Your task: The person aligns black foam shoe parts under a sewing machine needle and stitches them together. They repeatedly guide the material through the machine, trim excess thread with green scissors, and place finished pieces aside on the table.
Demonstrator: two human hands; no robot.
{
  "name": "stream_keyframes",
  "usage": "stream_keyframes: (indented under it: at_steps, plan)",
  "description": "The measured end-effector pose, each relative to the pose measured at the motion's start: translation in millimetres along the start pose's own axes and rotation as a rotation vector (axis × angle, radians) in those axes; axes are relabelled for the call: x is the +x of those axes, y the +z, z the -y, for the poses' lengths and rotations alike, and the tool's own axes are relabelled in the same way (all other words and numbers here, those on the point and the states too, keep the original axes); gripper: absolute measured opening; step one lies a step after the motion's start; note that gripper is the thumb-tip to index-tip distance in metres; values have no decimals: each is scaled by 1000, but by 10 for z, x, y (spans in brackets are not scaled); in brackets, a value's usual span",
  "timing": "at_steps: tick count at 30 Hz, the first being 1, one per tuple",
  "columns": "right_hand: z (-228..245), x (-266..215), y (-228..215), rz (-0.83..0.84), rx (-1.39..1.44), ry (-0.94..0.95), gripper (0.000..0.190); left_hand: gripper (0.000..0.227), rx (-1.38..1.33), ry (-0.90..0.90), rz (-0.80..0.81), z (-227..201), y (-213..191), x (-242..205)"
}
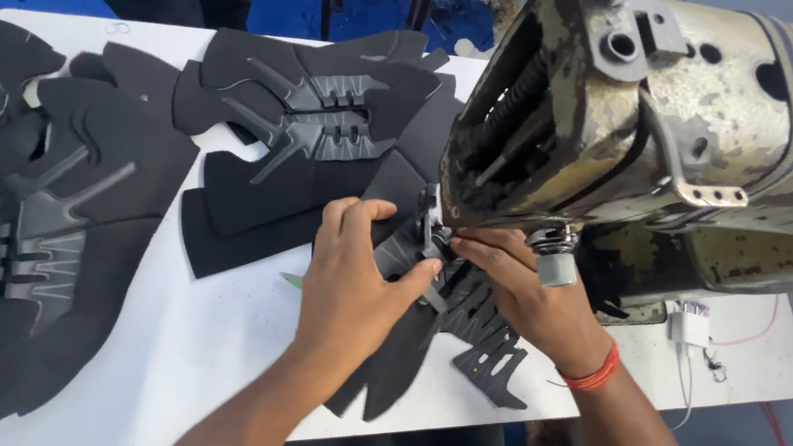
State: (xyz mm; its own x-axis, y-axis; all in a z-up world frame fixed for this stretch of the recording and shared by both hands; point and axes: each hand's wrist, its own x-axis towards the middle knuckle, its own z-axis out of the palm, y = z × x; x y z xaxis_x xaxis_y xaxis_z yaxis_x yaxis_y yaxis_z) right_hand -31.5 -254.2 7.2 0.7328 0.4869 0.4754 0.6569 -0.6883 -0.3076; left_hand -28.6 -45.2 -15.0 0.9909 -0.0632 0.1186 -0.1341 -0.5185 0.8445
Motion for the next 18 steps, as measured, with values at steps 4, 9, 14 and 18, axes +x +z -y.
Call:
stream_keyframes:
  at_steps: [4,9,14,18]
  plan:
    - [55,-87,80,-26,-57,9,42,64,39,44,34,40,-95,136]
    - [164,-111,140,-113,-103,12,37,64,98,104,235,54,-214,413]
    - [262,-139,160,-133,-154,45,38,66,148,148,382,62,-298,622]
    - [303,-138,167,-140,-187,63,39,69,129,196,456,172,-277,725]
